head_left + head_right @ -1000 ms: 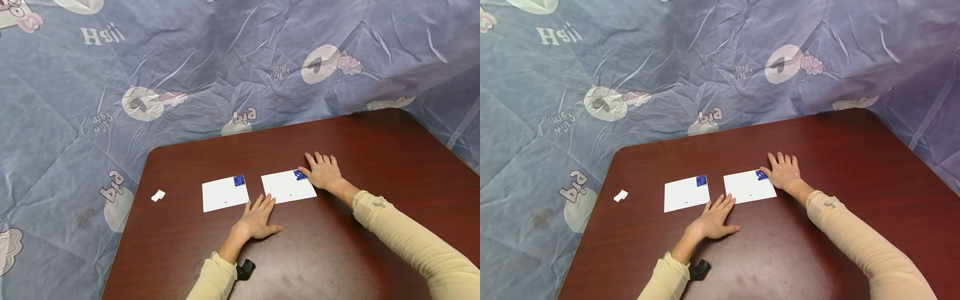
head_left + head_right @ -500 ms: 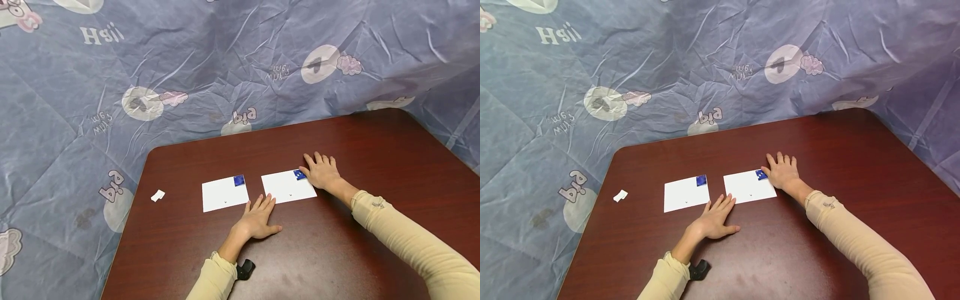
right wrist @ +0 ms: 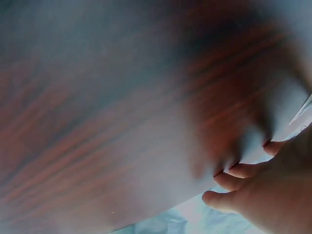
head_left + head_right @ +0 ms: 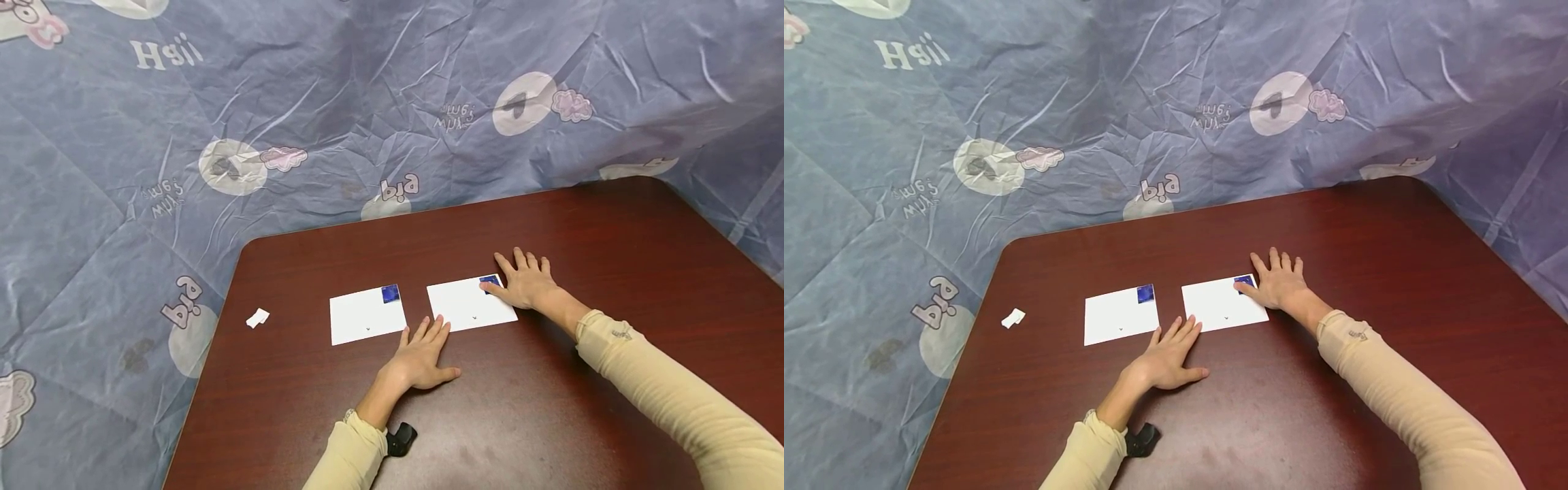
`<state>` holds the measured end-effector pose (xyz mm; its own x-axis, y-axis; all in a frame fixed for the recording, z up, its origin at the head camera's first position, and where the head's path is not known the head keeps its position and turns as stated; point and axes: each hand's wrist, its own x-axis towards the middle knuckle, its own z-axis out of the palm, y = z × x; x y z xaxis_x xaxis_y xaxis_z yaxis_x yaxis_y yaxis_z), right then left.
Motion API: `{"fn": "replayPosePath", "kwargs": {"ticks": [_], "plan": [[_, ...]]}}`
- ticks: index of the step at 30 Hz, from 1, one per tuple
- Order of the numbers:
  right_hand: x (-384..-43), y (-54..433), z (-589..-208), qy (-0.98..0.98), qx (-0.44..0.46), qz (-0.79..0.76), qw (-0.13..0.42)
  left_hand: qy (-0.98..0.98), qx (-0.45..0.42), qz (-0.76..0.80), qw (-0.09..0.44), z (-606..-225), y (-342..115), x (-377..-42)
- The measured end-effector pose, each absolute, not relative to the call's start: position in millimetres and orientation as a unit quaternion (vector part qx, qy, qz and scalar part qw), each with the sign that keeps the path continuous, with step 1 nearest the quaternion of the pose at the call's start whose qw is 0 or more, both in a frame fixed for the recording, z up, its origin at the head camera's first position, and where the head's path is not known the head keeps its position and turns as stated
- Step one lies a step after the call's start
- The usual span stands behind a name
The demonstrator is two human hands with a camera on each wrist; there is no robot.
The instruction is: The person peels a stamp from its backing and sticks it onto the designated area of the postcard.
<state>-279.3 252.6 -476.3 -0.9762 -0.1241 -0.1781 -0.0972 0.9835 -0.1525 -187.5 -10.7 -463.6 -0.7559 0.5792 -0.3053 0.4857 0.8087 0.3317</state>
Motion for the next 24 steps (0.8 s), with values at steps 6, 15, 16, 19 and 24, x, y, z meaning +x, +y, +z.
{"fn": "replayPosePath", "kwargs": {"ticks": [6, 15, 16, 19, 24], "plan": [[-278, 257, -475, 0.989, -0.069, -0.073, 0.111, 0.930, 0.285, 0.113, 0.201, -465, -10, -188], [-277, 266, -477, 0.984, -0.091, -0.100, 0.120, 0.928, 0.286, 0.113, 0.208, -464, -10, -189], [-276, 267, -476, 0.983, -0.095, -0.102, 0.119, 0.928, 0.286, 0.113, 0.209, -463, -10, -189], [-275, 269, -475, 0.981, -0.104, -0.109, 0.121, 0.928, 0.286, 0.113, 0.210, -462, -10, -189], [-276, 275, -474, 0.978, -0.117, -0.116, 0.124, 0.927, 0.287, 0.116, 0.211, -462, -10, -188]]}}
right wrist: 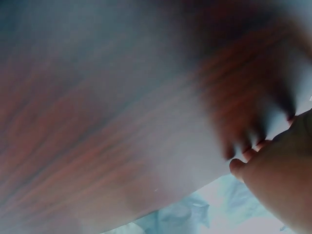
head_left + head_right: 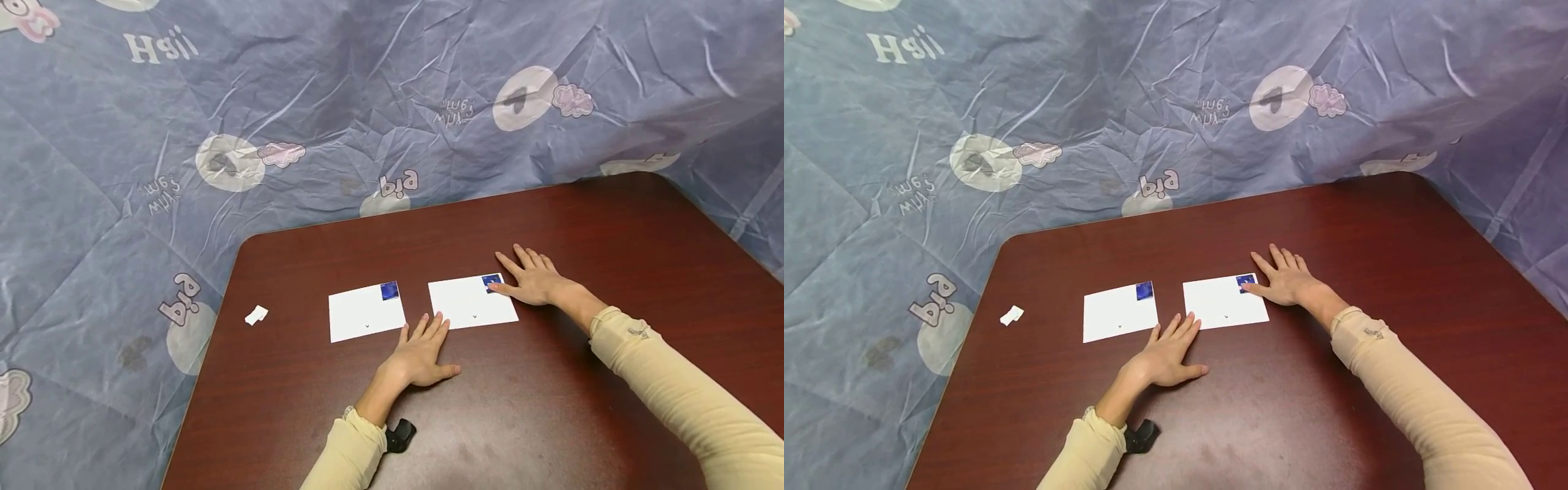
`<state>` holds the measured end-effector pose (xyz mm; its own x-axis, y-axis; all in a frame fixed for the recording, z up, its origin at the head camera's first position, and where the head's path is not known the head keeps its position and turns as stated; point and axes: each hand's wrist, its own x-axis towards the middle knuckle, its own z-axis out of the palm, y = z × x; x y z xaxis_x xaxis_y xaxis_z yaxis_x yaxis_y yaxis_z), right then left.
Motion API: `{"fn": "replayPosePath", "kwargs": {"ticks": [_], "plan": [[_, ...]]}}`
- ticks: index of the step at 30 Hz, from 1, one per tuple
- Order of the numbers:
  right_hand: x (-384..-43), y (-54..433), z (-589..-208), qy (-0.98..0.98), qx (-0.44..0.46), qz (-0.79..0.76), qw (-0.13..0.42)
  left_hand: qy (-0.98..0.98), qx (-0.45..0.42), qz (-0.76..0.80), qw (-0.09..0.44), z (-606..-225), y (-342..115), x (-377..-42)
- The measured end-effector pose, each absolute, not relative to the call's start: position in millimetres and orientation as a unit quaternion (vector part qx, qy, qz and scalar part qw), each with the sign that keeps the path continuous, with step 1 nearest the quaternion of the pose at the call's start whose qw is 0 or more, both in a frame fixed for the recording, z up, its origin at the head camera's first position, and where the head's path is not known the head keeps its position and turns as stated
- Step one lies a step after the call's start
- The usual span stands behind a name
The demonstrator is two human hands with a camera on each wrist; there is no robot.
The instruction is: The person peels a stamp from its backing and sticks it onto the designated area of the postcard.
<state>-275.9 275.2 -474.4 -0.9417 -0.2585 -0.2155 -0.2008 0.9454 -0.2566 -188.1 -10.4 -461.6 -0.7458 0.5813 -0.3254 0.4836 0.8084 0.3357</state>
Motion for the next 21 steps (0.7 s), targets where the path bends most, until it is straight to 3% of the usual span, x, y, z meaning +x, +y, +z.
{"fn": "replayPosePath", "kwargs": {"ticks": [21], "plan": [[-276.2, 281.2, -473.5, 0.974, -0.128, -0.129, 0.132, 0.934, 0.284, 0.106, 0.190, -465.4, -8.5, -186.6]]}}
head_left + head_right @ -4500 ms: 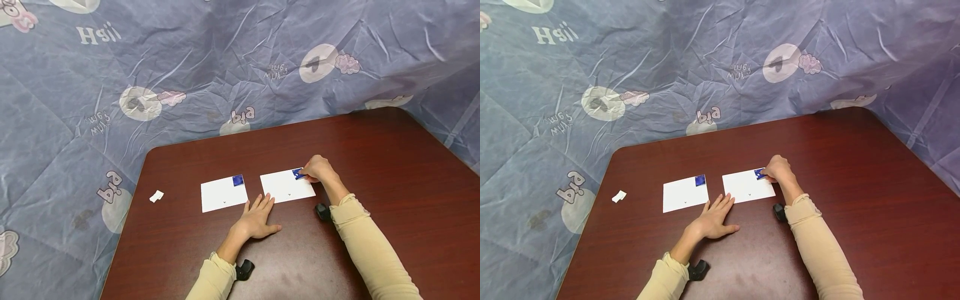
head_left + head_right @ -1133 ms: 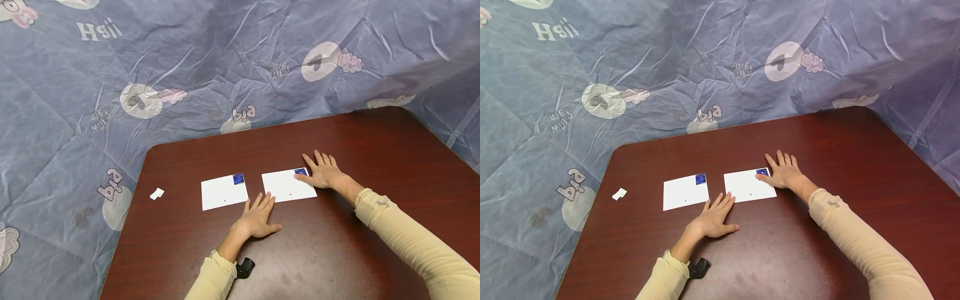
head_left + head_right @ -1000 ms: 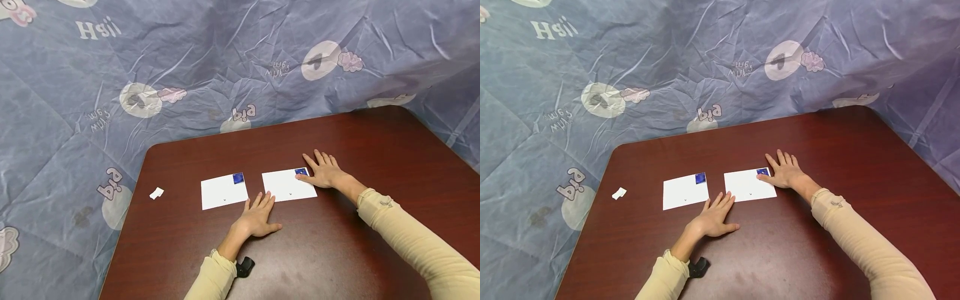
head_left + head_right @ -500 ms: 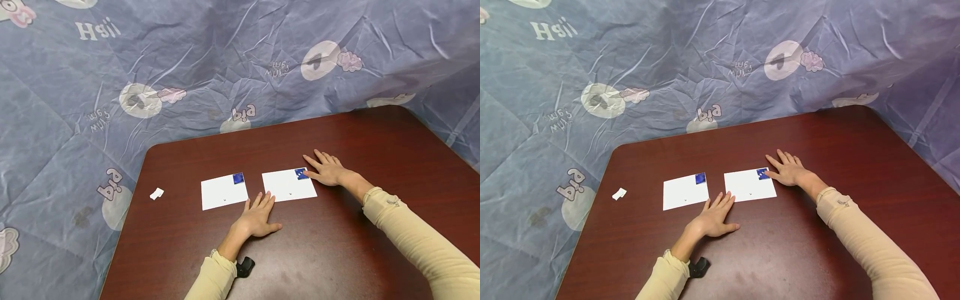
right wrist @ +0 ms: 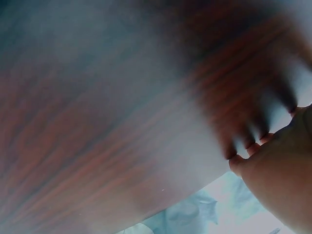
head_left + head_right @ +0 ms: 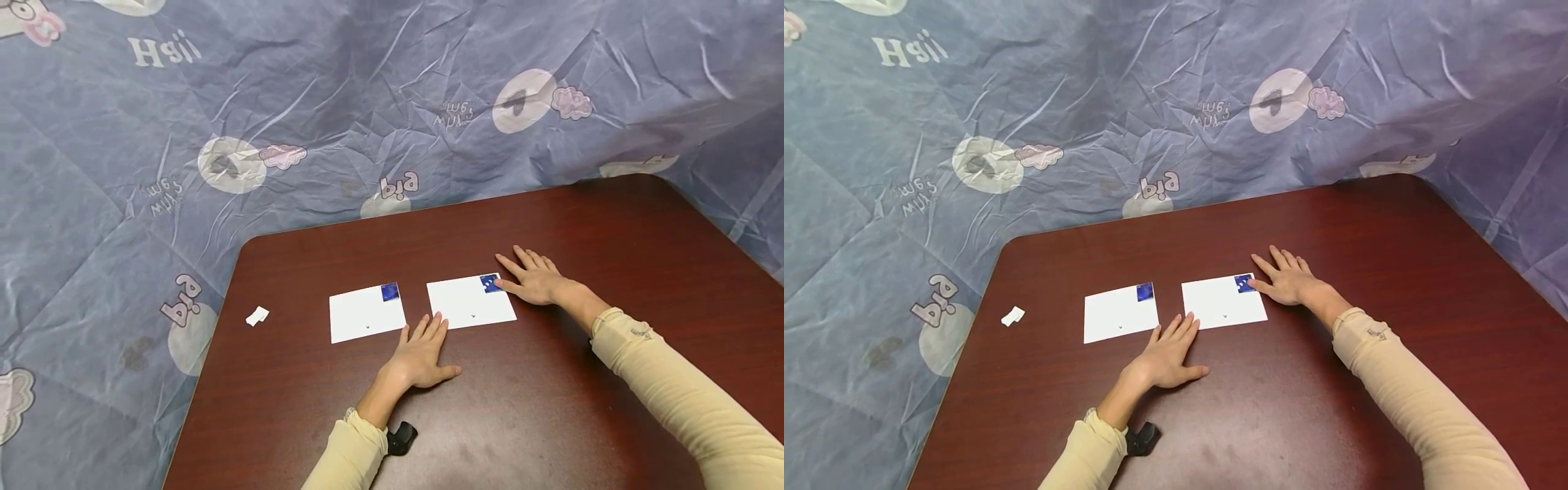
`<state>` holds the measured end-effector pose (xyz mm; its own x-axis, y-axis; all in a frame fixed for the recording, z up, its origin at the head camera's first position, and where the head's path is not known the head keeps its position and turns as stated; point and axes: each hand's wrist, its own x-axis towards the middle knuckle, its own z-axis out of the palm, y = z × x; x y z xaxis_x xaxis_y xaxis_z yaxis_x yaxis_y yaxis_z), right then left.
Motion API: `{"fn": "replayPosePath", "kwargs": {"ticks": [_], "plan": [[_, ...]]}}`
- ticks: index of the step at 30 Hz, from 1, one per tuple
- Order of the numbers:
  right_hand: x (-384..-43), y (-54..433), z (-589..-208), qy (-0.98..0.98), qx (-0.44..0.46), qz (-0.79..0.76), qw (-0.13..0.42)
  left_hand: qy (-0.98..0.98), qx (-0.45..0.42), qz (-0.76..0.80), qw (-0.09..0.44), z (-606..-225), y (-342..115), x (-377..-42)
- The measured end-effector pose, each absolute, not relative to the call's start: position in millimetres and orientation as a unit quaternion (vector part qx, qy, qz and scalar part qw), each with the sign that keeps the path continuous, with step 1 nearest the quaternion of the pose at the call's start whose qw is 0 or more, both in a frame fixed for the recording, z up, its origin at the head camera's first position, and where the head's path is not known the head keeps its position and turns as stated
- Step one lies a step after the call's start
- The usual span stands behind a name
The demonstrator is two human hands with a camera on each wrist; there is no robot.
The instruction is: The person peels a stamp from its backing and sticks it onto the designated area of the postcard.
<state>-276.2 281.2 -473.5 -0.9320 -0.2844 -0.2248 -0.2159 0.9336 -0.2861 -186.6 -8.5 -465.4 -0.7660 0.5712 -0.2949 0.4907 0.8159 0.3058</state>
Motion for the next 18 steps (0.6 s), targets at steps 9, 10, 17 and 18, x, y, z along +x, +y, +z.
{"fn": "replayPosePath", "kwargs": {"ticks": [9, 10, 17, 18], "plan": [[-278, 284, -472, 0.970, -0.135, -0.150, 0.135, 0.932, 0.282, 0.143, 0.176, -463, -12, -192], [-278, 284, -473, 0.970, -0.136, -0.152, 0.131, 0.931, 0.280, 0.155, 0.175, -463, -13, -193], [-282, 283, -479, 0.969, -0.145, -0.180, 0.088, 0.935, 0.253, 0.217, 0.121, -457, -22, -206], [-282, 283, -479, 0.968, -0.142, -0.187, 0.084, 0.935, 0.251, 0.225, 0.111, -457, -25, -209]]}}
